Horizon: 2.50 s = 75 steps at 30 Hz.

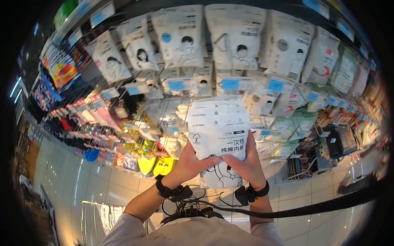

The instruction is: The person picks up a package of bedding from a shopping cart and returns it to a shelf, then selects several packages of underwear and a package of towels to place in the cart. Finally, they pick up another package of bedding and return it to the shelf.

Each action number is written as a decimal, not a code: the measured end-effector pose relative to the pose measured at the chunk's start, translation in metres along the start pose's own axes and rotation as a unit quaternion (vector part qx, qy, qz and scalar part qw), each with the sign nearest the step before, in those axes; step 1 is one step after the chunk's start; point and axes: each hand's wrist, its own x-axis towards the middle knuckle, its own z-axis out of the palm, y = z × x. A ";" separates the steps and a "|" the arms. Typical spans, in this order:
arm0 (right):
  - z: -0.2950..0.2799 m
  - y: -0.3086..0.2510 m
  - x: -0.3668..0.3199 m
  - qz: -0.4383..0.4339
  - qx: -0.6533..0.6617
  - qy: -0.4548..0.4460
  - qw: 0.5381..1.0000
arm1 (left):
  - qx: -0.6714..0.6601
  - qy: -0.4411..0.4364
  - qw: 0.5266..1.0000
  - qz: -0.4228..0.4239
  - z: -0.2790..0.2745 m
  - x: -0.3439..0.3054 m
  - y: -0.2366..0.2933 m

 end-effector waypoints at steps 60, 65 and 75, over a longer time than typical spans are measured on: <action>0.756 0.468 -0.484 0.448 -0.101 -0.772 0.440 | -0.340 0.774 0.530 -0.059 -0.266 -0.908 -0.098; 0.725 0.496 -0.508 0.525 -0.166 -0.727 0.410 | -0.375 0.813 0.440 -0.070 -0.247 -0.912 -0.155; 0.644 0.580 -0.557 0.404 -0.284 -0.751 0.439 | -0.377 0.752 0.397 -0.367 -0.234 -0.919 -0.216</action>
